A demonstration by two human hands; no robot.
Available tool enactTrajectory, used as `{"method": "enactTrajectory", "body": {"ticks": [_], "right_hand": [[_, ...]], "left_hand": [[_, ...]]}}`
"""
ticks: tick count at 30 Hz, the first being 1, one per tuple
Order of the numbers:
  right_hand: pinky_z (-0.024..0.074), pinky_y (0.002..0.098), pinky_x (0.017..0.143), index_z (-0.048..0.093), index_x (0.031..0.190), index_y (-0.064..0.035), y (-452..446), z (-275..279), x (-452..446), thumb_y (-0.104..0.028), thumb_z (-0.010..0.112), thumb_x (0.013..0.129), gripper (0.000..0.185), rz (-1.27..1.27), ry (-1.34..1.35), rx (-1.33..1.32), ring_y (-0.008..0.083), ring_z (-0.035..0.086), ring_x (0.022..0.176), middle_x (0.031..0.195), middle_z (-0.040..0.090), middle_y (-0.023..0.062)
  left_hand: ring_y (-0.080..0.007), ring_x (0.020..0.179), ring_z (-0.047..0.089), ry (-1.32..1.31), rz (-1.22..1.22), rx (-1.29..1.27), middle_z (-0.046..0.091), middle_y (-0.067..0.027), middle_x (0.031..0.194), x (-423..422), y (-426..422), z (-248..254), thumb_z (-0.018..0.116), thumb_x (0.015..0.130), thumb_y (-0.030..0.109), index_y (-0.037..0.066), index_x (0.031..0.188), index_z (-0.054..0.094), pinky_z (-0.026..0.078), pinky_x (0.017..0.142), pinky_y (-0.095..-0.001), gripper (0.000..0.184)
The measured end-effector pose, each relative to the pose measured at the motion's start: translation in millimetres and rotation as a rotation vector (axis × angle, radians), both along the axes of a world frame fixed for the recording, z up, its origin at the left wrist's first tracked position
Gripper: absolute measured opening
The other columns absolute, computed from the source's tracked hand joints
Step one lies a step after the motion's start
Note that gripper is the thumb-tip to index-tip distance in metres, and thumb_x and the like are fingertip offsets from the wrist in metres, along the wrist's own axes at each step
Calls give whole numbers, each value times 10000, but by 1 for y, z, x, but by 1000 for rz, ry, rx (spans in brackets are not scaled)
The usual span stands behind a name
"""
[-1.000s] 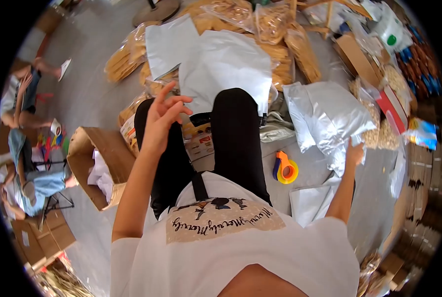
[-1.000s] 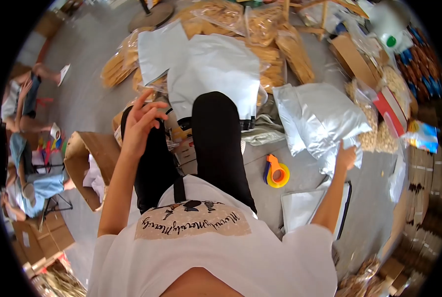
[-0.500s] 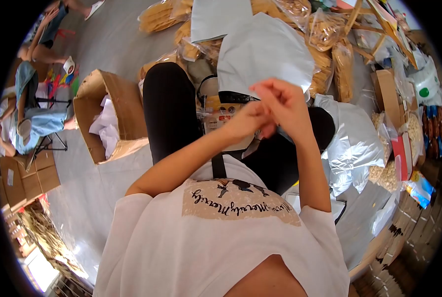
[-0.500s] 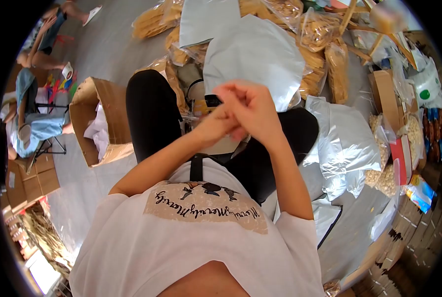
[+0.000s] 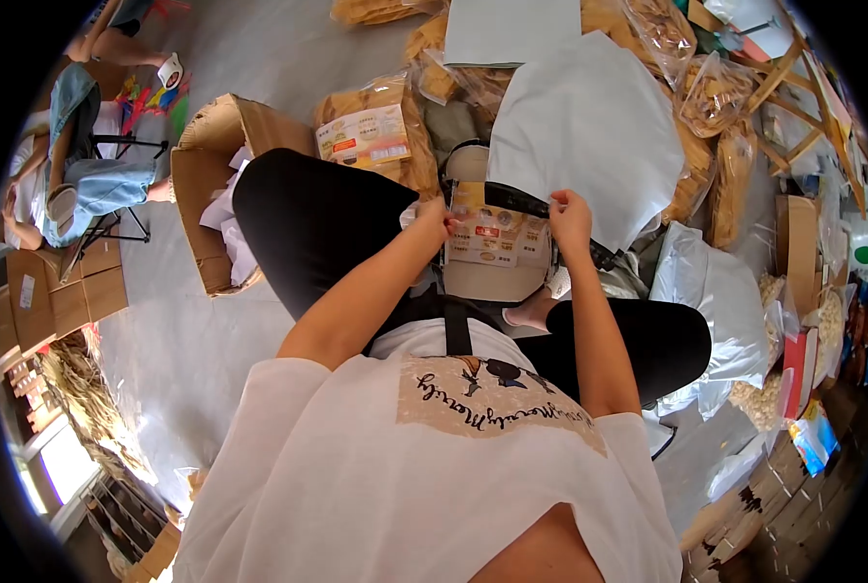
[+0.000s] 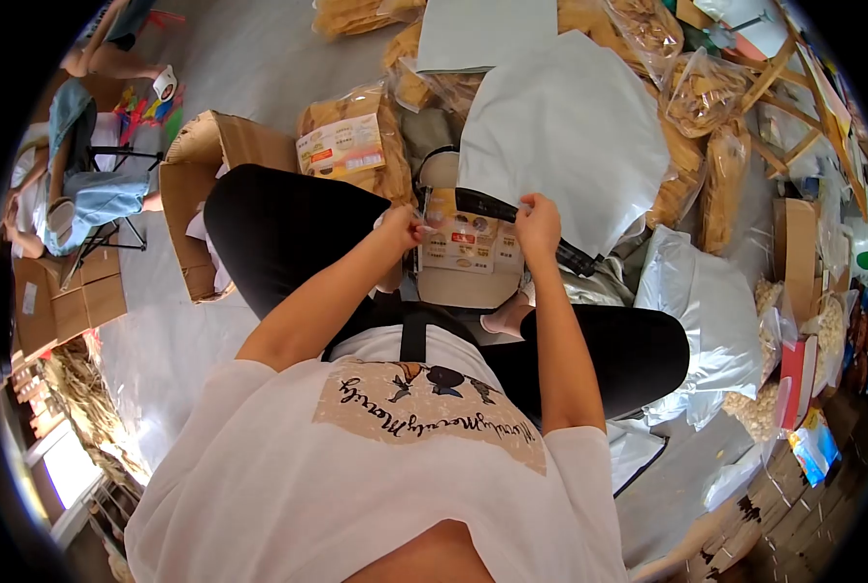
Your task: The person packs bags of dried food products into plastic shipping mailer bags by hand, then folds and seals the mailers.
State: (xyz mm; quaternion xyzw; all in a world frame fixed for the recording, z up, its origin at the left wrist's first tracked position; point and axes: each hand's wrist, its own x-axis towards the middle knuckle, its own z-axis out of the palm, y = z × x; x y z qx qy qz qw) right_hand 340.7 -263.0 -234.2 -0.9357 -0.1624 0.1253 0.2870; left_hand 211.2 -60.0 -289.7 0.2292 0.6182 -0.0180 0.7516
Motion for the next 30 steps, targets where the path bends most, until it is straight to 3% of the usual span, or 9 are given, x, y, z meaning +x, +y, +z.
{"method": "enactTrajectory", "body": {"ticks": [3, 6, 10, 14, 17, 19, 22, 24, 30], "right_hand": [[462, 366, 696, 572, 975, -20, 9, 7, -9, -68, 585, 739, 241, 35, -315, -98, 312, 591, 764, 894, 593, 162], [458, 358, 711, 564, 991, -38, 4, -5, -6, -91, 615, 737, 265, 25, -70, -18, 305, 586, 778, 910, 590, 154], [460, 338, 663, 622, 877, -22, 4, 6, -4, -97, 616, 744, 153, 18, -80, -43, 261, 601, 744, 818, 603, 133], [458, 317, 615, 638, 835, -19, 9, 15, 6, -106, 618, 747, 125, -5, -13, 84, 235, 604, 679, 761, 611, 123], [440, 351, 611, 627, 814, -29, 13, 21, 10, -109, 607, 737, 113, 69, 69, 120, 293, 567, 657, 727, 584, 130], [440, 347, 597, 606, 803, -15, 17, 23, 9, -92, 596, 753, 92, 38, -100, 249, 292, 564, 633, 718, 591, 136], [437, 340, 582, 578, 796, -7, 26, 45, 9, -80, 578, 776, 75, -108, -92, 400, 288, 563, 621, 711, 586, 139], [435, 336, 577, 572, 800, -9, 25, 56, 14, -81, 567, 789, 73, -96, -179, 386, 286, 567, 628, 715, 588, 142], [430, 366, 557, 554, 823, -25, 19, 106, 41, -96, 529, 819, 75, -184, -382, 519, 313, 567, 612, 684, 580, 150]], "left_hand": [[-129, 434, 369, 237, 206, -37, 383, -6, 531, -2, 26, -36, 583, 794, 319, 105, 742, 451, 301, 380, -244, 257], [-117, 372, 336, 306, 433, -130, 359, 11, 491, 1, 44, -58, 670, 718, 477, 111, 669, 449, 270, 326, -257, 431], [-114, 346, 326, 242, 64, 77, 390, 4, 495, -47, 57, -168, 680, 755, 215, 92, 646, 466, 294, 329, -236, 269], [-134, 330, 343, 395, 157, -48, 435, -15, 517, -10, 48, -59, 643, 750, 136, 79, 644, 484, 301, 325, -274, 199], [-173, 458, 473, 109, -174, 553, 516, -50, 579, 18, 25, -28, 657, 718, 167, 49, 649, 510, 372, 435, -317, 200], [-153, 557, 493, -10, -162, 880, 530, -53, 609, 38, 22, -17, 659, 722, 187, 32, 699, 547, 396, 519, -292, 193], [-100, 568, 449, -254, -38, 854, 522, -12, 625, 55, 29, 102, 628, 790, 249, 25, 720, 561, 374, 518, -255, 243], [-59, 481, 422, -377, -183, 812, 505, 24, 598, 49, 53, 166, 610, 823, 259, 84, 722, 553, 328, 435, -221, 210], [-67, 583, 521, -770, -132, 656, 560, 5, 677, 47, 72, 267, 561, 861, 238, 33, 804, 557, 434, 568, -219, 213]]}}
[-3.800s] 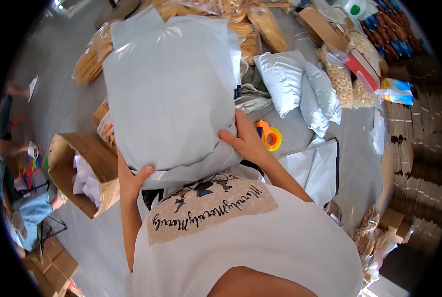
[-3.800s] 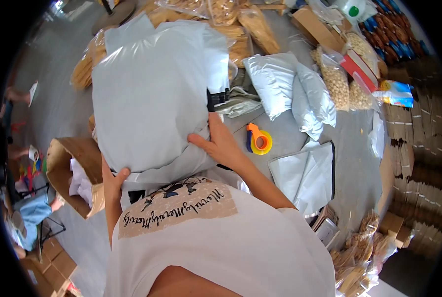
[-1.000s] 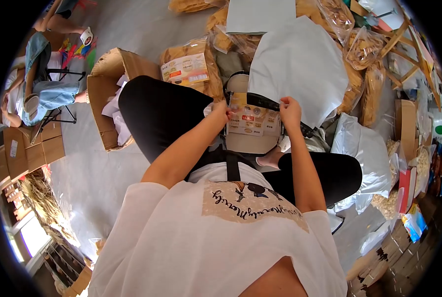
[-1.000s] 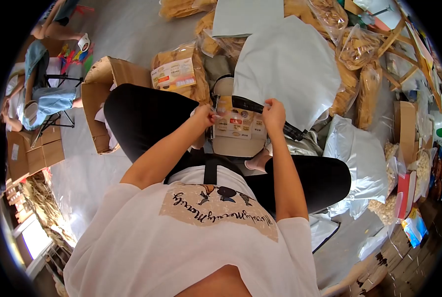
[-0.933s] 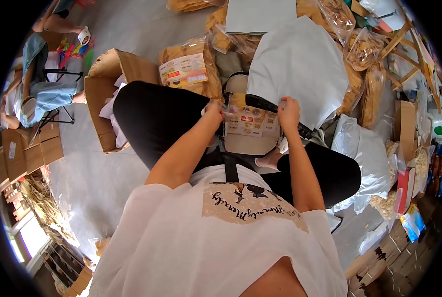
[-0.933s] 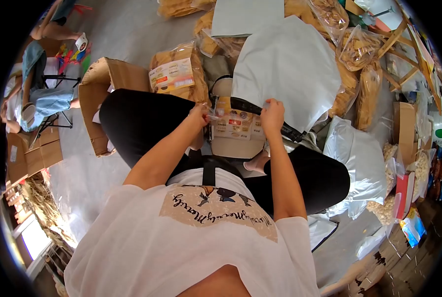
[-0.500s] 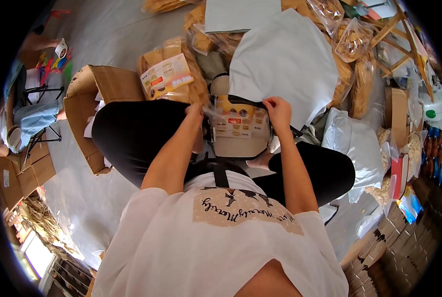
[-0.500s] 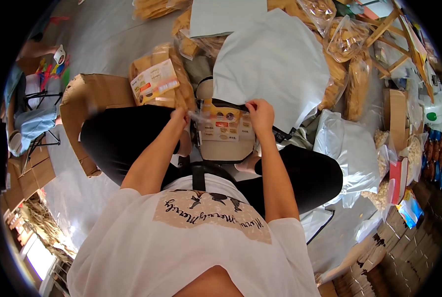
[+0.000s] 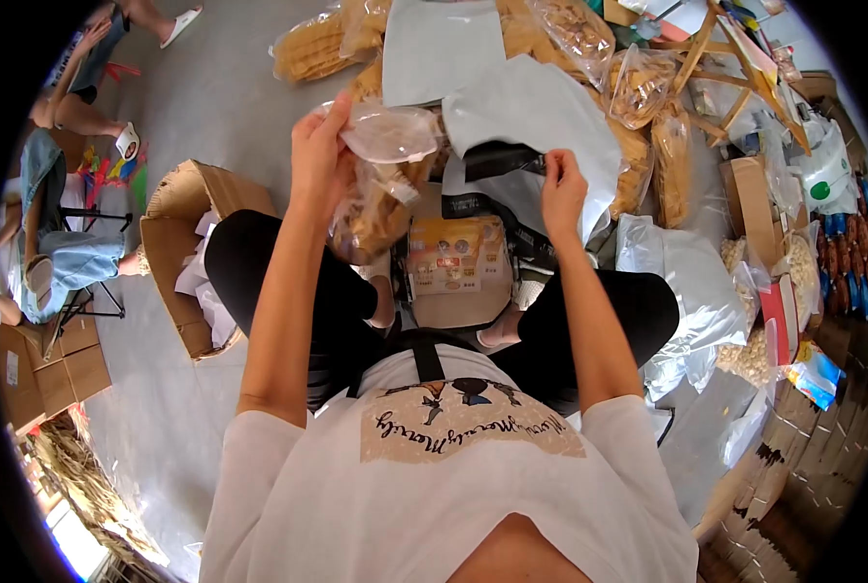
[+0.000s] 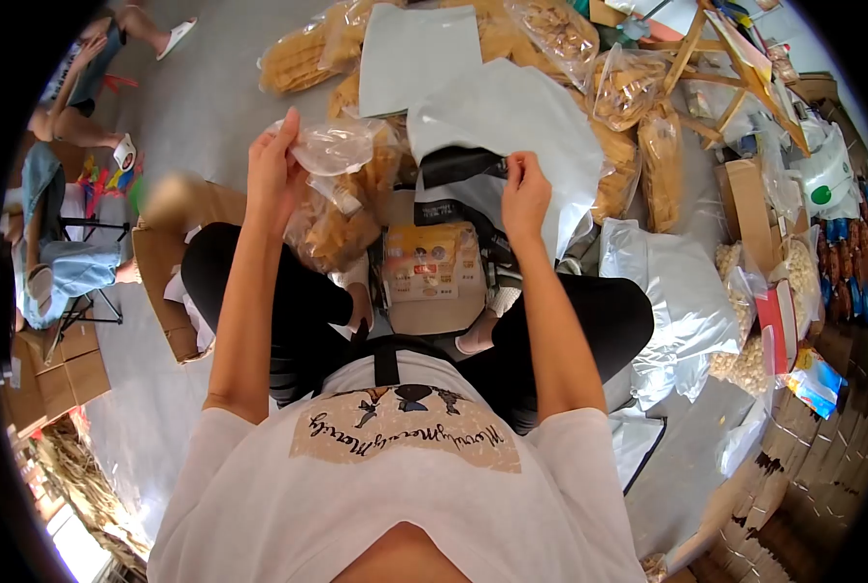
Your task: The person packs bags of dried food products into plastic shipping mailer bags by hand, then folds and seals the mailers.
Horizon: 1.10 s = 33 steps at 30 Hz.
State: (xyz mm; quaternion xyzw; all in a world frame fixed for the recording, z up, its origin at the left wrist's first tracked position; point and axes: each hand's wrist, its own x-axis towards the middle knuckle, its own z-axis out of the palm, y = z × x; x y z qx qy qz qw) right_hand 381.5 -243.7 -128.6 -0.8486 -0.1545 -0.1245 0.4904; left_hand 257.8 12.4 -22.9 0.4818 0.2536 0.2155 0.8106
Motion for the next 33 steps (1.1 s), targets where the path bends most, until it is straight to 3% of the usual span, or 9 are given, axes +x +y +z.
{"method": "enactTrajectory", "body": {"ticks": [2, 6, 9, 14, 16, 19, 22, 28, 33], "right_hand": [[429, 390, 553, 540, 820, -32, -9, 18, 18, -119, 524, 827, 89, 50, 22, -282, 328, 569, 608, 671, 578, 155], [430, 404, 560, 541, 821, -37, -30, 76, 56, -158, 528, 839, 123, -212, -302, -46, 330, 583, 630, 687, 593, 158], [436, 391, 564, 553, 827, -35, -49, 129, 79, -169, 536, 838, 136, -168, -413, -133, 326, 588, 632, 686, 597, 159], [451, 371, 571, 575, 823, -37, -64, 221, 97, -185, 551, 834, 150, -172, -672, -139, 309, 603, 631, 673, 602, 160], [449, 379, 552, 576, 827, -42, -60, 253, 84, -193, 550, 836, 153, -106, -695, -101, 304, 604, 605, 657, 605, 152], [443, 387, 530, 571, 834, -58, -41, 281, 53, -193, 541, 842, 138, 10, -710, -254, 313, 595, 580, 637, 595, 159], [442, 384, 529, 563, 858, -61, -16, 279, 19, -190, 540, 840, 132, 53, -679, -132, 312, 595, 582, 645, 595, 160], [417, 364, 519, 530, 876, -48, 23, 210, -44, -194, 510, 856, 149, 430, -347, -151, 279, 566, 560, 632, 576, 161], [406, 375, 515, 504, 889, -60, 20, 167, -78, -209, 518, 854, 154, 705, -198, -353, 325, 539, 553, 631, 570, 161]], "left_hand": [[-69, 600, 534, -42, -68, 23, 567, 3, 695, 0, -2, 23, 555, 866, 235, 24, 821, 554, 443, 588, -217, 216], [-55, 648, 548, -268, -221, 129, 591, -1, 744, 11, -12, 75, 572, 852, 260, 40, 829, 568, 436, 582, -205, 221], [-46, 593, 522, -360, -359, 299, 578, 15, 686, 7, -29, 127, 570, 852, 260, 62, 760, 575, 418, 534, -199, 218], [-4, 537, 467, -252, -568, 664, 535, 51, 614, -58, -92, 186, 596, 833, 235, 82, 689, 584, 333, 472, -174, 210], [-44, 472, 451, -197, -691, 776, 484, 17, 506, -84, -111, 187, 605, 819, 260, 60, 589, 529, 324, 413, -244, 314], [-161, 440, 458, -286, -866, 1048, 469, -92, 503, -115, -136, 163, 589, 800, 201, 11, 596, 511, 339, 431, -318, 289], [-308, 509, 502, -180, -1135, 1141, 514, -155, 563, -140, -171, 126, 552, 808, 209, 1, 580, 510, 391, 518, -398, 311], [-342, 676, 554, -84, -1508, 1059, 539, -188, 663, -149, -210, 47, 499, 857, 318, -31, 687, 529, 430, 625, -400, 389], [-318, 716, 537, -168, -1681, 1077, 559, -170, 744, -155, -160, 99, 421, 908, 290, -24, 793, 531, 424, 655, -387, 352]]}}
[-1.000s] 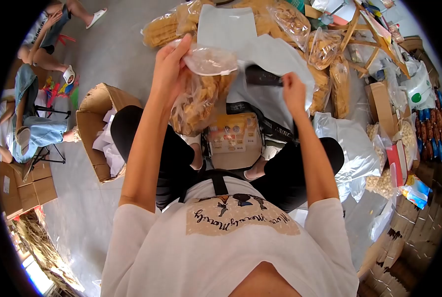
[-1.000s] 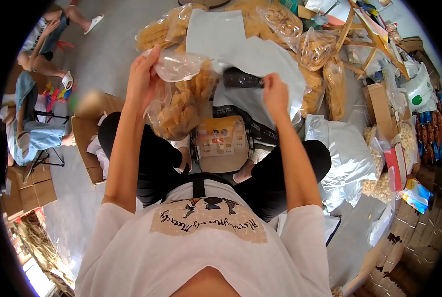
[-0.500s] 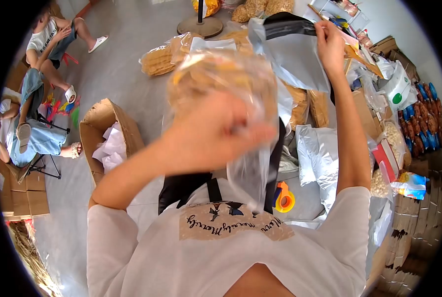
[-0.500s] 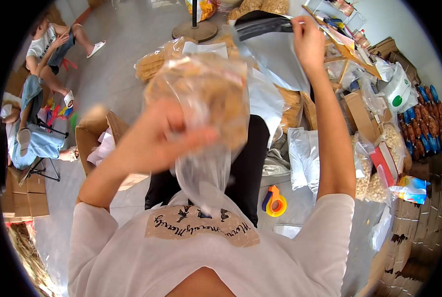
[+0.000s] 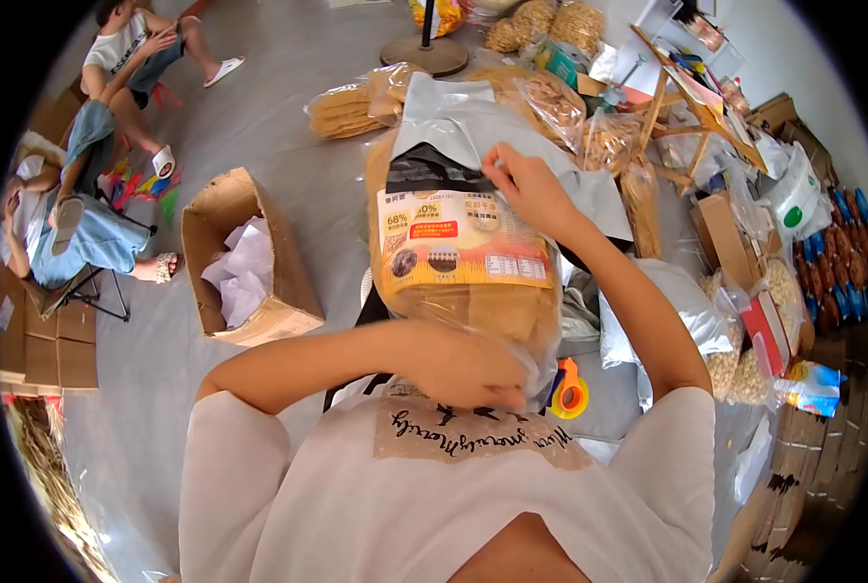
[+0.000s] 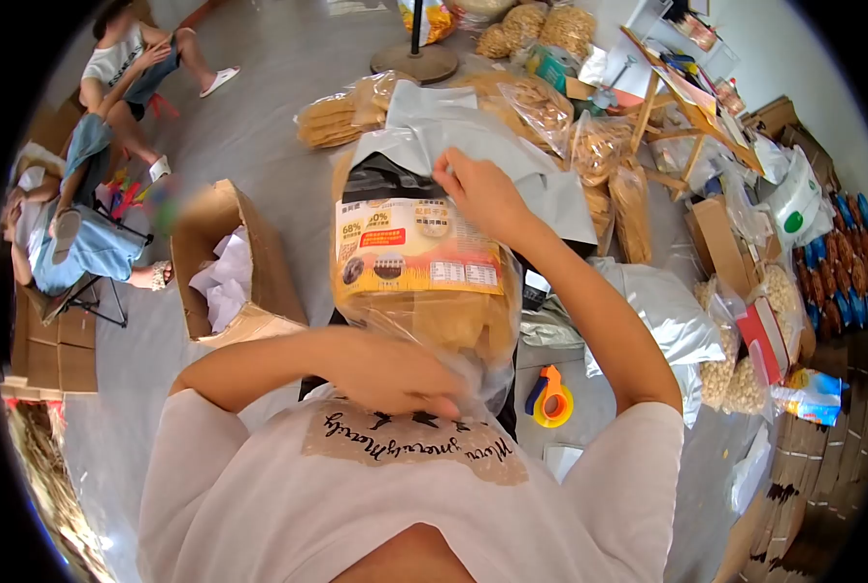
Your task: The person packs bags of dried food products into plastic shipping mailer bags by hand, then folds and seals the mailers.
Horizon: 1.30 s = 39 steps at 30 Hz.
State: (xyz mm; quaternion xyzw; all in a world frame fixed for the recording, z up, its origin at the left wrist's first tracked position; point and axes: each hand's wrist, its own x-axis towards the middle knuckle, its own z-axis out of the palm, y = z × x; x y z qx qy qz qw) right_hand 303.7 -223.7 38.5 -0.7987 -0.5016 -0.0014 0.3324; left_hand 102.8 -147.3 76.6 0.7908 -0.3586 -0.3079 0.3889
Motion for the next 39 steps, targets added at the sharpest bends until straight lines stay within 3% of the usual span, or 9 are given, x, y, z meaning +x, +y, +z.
{"method": "enactTrajectory", "body": {"ticks": [5, 7, 9, 11, 14, 21, 25, 30, 39], "right_hand": [[409, 376, 508, 504, 865, -68, 6, 23, -9, -200, 533, 846, 136, -35, -71, -10, 320, 555, 578, 622, 566, 142], [414, 375, 511, 506, 863, -73, 11, 28, -14, -195, 538, 842, 128, -28, -99, 12, 307, 565, 583, 617, 567, 130], [426, 369, 501, 509, 853, -84, 17, 29, -18, -192, 553, 831, 118, 72, -187, 120, 286, 572, 571, 604, 565, 107], [429, 366, 494, 509, 846, -87, 21, 28, -22, -192, 558, 828, 118, 110, -231, 112, 281, 572, 563, 605, 569, 97], [429, 360, 475, 508, 837, -91, 22, 29, -26, -191, 567, 821, 117, 145, -296, 107, 275, 571, 548, 604, 573, 86], [441, 396, 545, 512, 847, -69, 0, 64, -37, -288, 550, 826, 223, 70, -122, -270, 290, 570, 579, 602, 577, 85], [445, 401, 604, 520, 871, -54, 16, 64, -30, -310, 526, 836, 258, -25, -95, -17, 295, 576, 686, 702, 588, 107], [449, 383, 682, 529, 931, -40, 28, 51, -13, -203, 554, 784, 220, -150, -293, -92, 293, 545, 858, 881, 547, 132], [445, 419, 695, 498, 934, -37, 20, 38, -6, -87, 575, 705, 247, -31, -227, -122, 321, 543, 861, 875, 547, 151]], "left_hand": [[-180, 570, 517, 191, 81, -190, 603, -83, 716, -12, 97, 65, 447, 891, 169, 8, 926, 597, 401, 536, -287, 222], [-111, 502, 436, -128, 506, -209, 522, -32, 608, -18, 116, 56, 485, 873, 211, 49, 899, 610, 356, 475, -247, 206], [-153, 491, 461, -541, 1068, -31, 514, -33, 564, 5, 116, 44, 554, 830, 190, 53, 889, 620, 369, 475, -277, 163], [-213, 579, 514, -854, 1273, 264, 530, -72, 650, 28, 117, 31, 615, 762, 127, 45, 855, 629, 404, 530, -315, 125], [-221, 702, 516, -1237, 1103, 241, 489, -80, 735, 65, 122, -5, 623, 703, 41, 42, 876, 611, 402, 597, -326, 174], [-269, 764, 514, -1239, 894, 48, 525, -123, 834, 90, 133, -8, 559, 735, 13, 24, 876, 593, 409, 638, -361, 145], [-322, 674, 545, -945, 1159, 72, 570, -157, 725, 97, 113, -2, 535, 794, 80, 39, 843, 577, 415, 588, -390, 77], [-341, 626, 555, -990, 1123, 265, 585, -139, 678, 104, 113, 3, 563, 798, 140, 71, 838, 575, 421, 542, -393, 81], [-306, 550, 492, -1007, 1023, 129, 554, -129, 637, 103, 142, 10, 604, 784, 170, 67, 813, 582, 400, 509, -340, 109]]}}
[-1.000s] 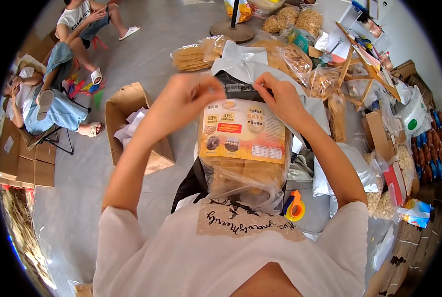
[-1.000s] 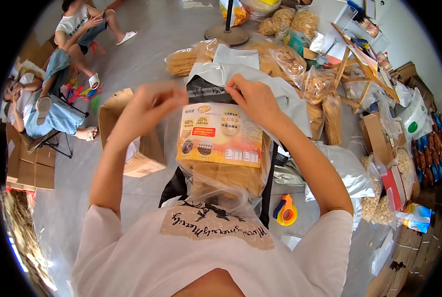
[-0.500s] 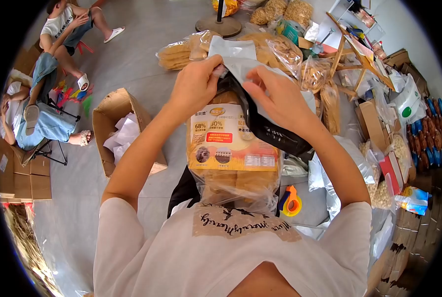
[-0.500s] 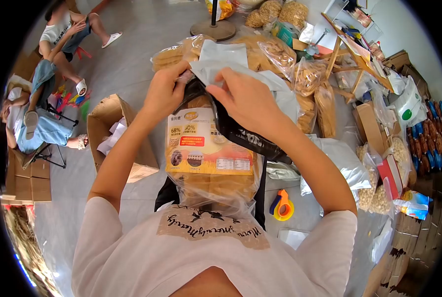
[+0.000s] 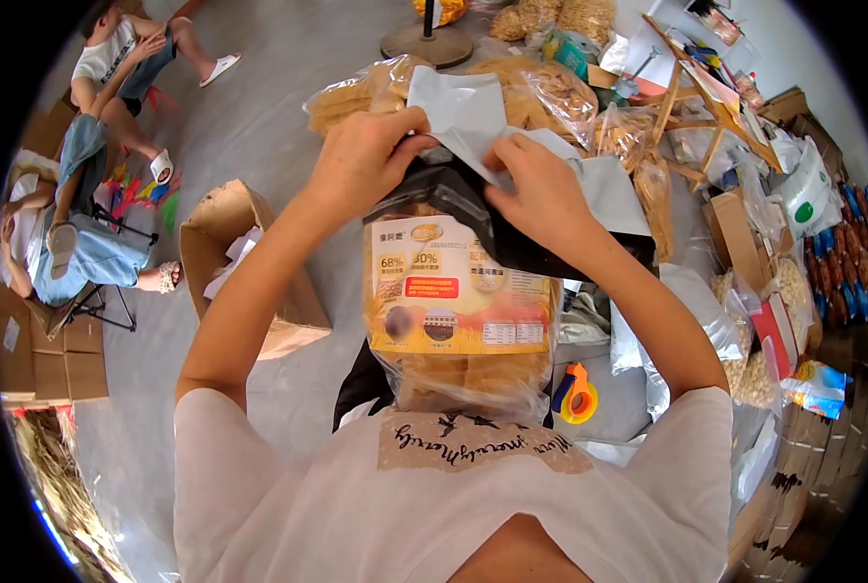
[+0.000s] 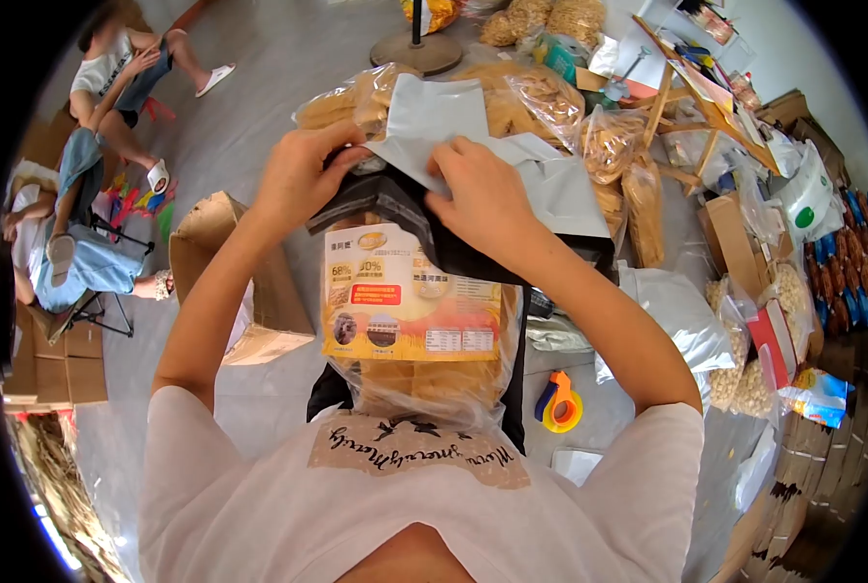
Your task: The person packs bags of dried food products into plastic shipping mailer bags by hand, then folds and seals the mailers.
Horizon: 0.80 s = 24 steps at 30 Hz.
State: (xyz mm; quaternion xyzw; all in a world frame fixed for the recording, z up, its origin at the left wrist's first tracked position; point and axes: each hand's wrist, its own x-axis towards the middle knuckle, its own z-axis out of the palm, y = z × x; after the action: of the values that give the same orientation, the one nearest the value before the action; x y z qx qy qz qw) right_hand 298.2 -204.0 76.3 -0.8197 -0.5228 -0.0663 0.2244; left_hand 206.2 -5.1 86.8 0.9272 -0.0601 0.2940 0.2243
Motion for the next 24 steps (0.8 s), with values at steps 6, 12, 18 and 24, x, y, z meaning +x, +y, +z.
{"method": "enactTrajectory", "body": {"ticks": [6, 12, 18, 24], "right_hand": [[437, 459, 646, 448, 948, -38, -5, -25, 3, -18, 526, 722, 241, -132, -35, -2, 383, 560, 783, 840, 577, 198], [423, 436, 643, 479, 899, -32, -7, -21, -7, -14, 538, 726, 183, -47, 58, -4, 368, 552, 776, 831, 569, 178], [426, 433, 638, 501, 906, -29, 10, -13, -9, -34, 541, 740, 171, -41, 7, -8, 364, 550, 763, 839, 572, 173], [446, 423, 629, 487, 916, -30, 20, -8, -11, -45, 550, 740, 188, -30, -132, 51, 359, 547, 750, 835, 539, 155]], "left_hand": [[-220, 506, 496, -125, 440, -207, 550, -132, 631, -51, 137, -25, 478, 860, 149, 23, 875, 586, 379, 482, -325, 167], [-308, 715, 584, 228, 1181, -4, 620, -157, 855, -178, 228, -136, 577, 773, 176, 12, 960, 581, 453, 607, -401, 249], [-257, 618, 604, 505, 948, 74, 627, -116, 773, -176, 134, -87, 735, 634, 183, 14, 822, 637, 454, 563, -354, 271], [-252, 704, 580, -176, 184, -292, 612, -85, 754, -57, 13, -11, 685, 708, 185, 18, 909, 618, 438, 677, -305, 269]]}}
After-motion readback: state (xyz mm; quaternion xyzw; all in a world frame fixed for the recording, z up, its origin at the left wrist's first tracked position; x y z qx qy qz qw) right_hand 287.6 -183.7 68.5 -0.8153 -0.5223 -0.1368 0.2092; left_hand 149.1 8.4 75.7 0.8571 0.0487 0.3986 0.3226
